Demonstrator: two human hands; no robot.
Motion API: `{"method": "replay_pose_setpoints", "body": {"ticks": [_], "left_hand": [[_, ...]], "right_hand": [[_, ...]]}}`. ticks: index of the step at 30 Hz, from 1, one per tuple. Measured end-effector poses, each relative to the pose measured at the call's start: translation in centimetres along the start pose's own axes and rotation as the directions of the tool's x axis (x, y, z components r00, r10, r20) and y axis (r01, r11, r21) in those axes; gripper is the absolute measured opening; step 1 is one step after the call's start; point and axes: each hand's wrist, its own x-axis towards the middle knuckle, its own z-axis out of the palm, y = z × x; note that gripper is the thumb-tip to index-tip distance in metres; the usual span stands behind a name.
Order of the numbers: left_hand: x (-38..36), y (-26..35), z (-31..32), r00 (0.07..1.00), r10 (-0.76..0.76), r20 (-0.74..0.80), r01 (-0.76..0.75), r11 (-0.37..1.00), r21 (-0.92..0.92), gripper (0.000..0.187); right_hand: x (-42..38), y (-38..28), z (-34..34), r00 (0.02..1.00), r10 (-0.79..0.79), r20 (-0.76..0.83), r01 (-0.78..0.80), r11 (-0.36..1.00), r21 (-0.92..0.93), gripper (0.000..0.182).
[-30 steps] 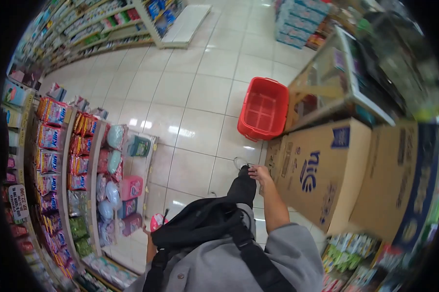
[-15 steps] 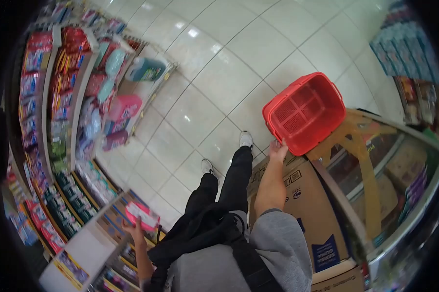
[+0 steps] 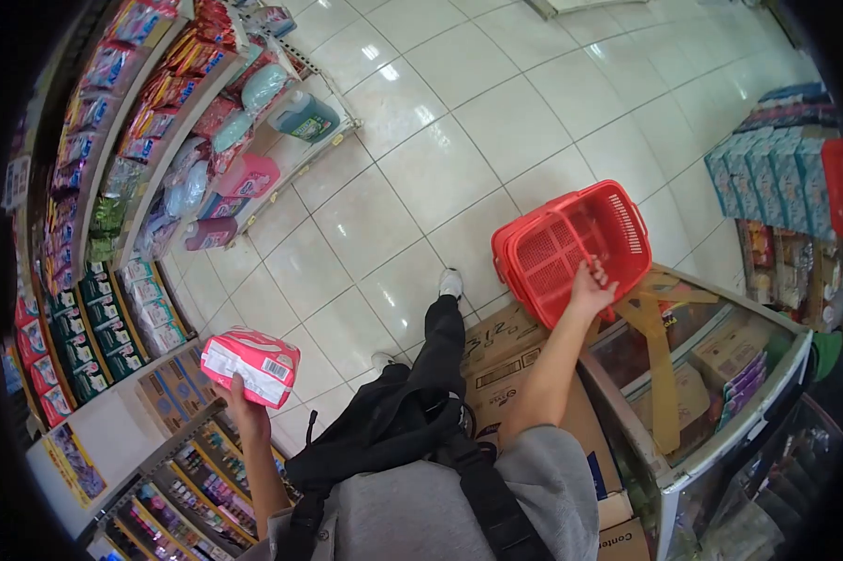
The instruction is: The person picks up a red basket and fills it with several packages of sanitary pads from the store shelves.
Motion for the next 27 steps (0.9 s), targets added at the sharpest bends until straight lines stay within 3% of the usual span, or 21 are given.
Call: {"method": "replay_pose_setpoints", "body": {"ticks": [1,2,4,6,9,10,12,14,16,17,19,20,23,25,27], "left_hand": [[-0.1,-0.7,-0.6,0.999,0.028,-0.037,-0.027,0.999,0.024,0.071],[-0.3,-1.2,-1.0,0.996,0.057,-0.074,-0.054,0.997,0.047,0.068],[-0.6,-1.2,-1.3,0.995,0.038,-0.089,-0.040,0.999,-0.013,0.070],[-0.6,-1.6,-2.0,0.993,0.057,-0.105,-0.064,0.996,-0.067,0.070],[-0.5,-1.5,-3.8,0.991,0.056,-0.124,-0.077,0.982,-0.173,0.071],[-0.6,-1.3,-4.6,0.990,0.047,-0.134,-0.076,0.973,-0.217,0.072],[-0.8,-0.9,-6.2,0.987,0.063,-0.146,-0.102,0.955,-0.278,0.073],[-0.6,-1.3,-8.6,0.985,0.061,-0.164,-0.111,0.943,-0.313,0.074],[-0.4,-1.9,-11.5,0.975,0.082,-0.205,-0.151,0.925,-0.350,0.074],[-0.3,-2.1,-13.2,0.977,0.073,-0.200,-0.145,0.916,-0.374,0.074],[-0.4,-2.0,-16.3,0.973,0.054,-0.225,-0.145,0.901,-0.408,0.072],[-0.3,-2.3,-18.2,0.972,0.037,-0.233,-0.140,0.886,-0.442,0.075],[0.6,-5.6,-24.7,0.952,0.101,-0.288,-0.222,0.876,-0.428,0.071],[1.5,-8.1,-29.2,0.991,0.102,-0.082,-0.130,0.734,-0.667,0.071],[1.2,-7.9,-32.3,0.993,0.079,-0.088,-0.118,0.645,-0.755,0.073]], "right_hand": [[-2.2,-0.3,1.9,0.990,-0.005,0.140,0.008,1.000,-0.022,0.045],[-4.3,-0.4,3.3,0.987,0.000,0.160,0.005,1.000,-0.027,0.045],[-8.6,0.1,4.9,0.873,0.175,0.456,-0.163,0.984,-0.066,0.044],[-13.4,1.8,6.0,0.845,0.187,0.500,-0.153,0.982,-0.108,0.041],[-21.2,4.9,7.1,0.741,0.381,0.554,-0.126,0.888,-0.441,0.030],[-23.3,5.8,6.9,0.720,0.399,0.567,-0.136,0.883,-0.449,0.030],[-27.1,7.8,6.2,0.682,0.551,0.481,-0.104,0.725,-0.681,0.027],[-29.3,9.8,4.3,0.673,0.591,0.446,-0.074,0.653,-0.754,0.025],[-30.4,11.5,1.3,0.718,0.536,0.444,0.184,0.469,-0.864,0.027],[-30.5,12.3,-0.6,0.690,0.565,0.453,0.187,0.465,-0.865,0.027],[-31.7,14.1,-4.1,0.755,0.454,0.473,0.344,0.340,-0.875,0.030],[-33.0,15.3,-5.8,0.732,0.487,0.476,0.346,0.336,-0.876,0.030],[-41.9,18.7,-10.4,0.661,0.490,0.568,0.576,0.154,-0.803,0.034],[-44.8,20.9,-13.4,0.560,0.601,0.570,0.653,0.104,-0.751,0.037],[-47.6,22.3,-15.7,0.439,0.692,0.573,0.785,0.016,-0.620,0.041]]}}
